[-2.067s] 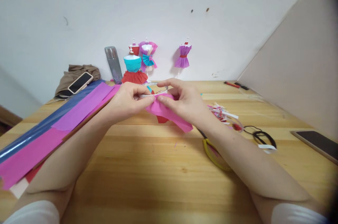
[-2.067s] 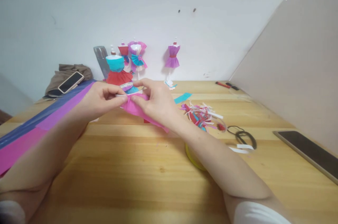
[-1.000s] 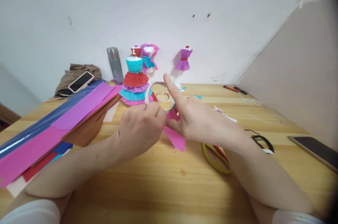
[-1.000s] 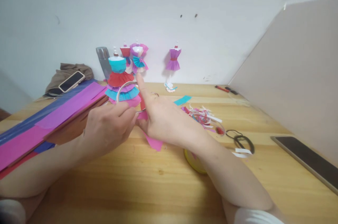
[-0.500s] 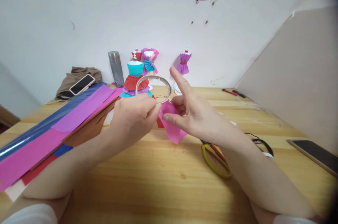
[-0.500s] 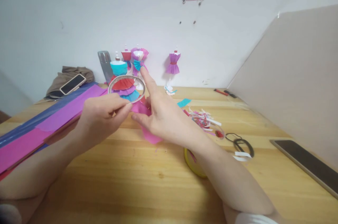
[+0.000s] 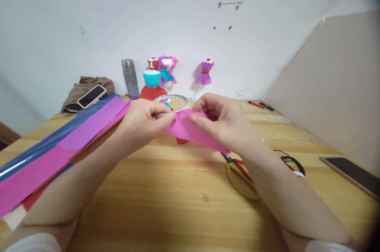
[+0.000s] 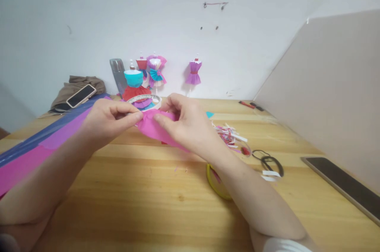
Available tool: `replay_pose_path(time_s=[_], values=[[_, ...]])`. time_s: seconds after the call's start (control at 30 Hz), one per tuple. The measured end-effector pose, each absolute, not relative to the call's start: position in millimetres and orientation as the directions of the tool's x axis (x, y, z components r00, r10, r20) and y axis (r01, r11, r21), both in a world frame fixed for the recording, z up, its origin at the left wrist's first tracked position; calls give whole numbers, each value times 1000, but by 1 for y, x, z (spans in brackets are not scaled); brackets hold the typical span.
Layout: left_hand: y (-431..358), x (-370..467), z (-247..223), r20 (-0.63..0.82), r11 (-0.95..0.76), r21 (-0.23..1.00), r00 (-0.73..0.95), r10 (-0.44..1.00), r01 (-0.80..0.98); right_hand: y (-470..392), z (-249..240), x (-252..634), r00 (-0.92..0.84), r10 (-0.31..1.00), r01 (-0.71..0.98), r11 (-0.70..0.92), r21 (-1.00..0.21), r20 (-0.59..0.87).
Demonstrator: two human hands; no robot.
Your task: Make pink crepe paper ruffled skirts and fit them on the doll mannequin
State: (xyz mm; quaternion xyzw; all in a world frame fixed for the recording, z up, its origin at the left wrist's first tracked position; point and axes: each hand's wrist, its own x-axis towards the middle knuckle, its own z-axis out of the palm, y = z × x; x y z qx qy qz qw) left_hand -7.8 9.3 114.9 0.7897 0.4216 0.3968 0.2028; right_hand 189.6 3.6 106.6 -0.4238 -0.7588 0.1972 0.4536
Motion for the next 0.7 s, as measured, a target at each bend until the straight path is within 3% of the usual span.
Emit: replay_pose_path(time_s=[0.33, 0.7], values=[[11, -8, 113, 480, -584, 609, 336, 810, 537, 0, 102, 184, -358, 805, 367, 587, -722, 472], [8, -9, 116, 459, -569, 609, 339, 821, 552, 8, 100, 184, -280, 826, 383, 564, -732, 490]])
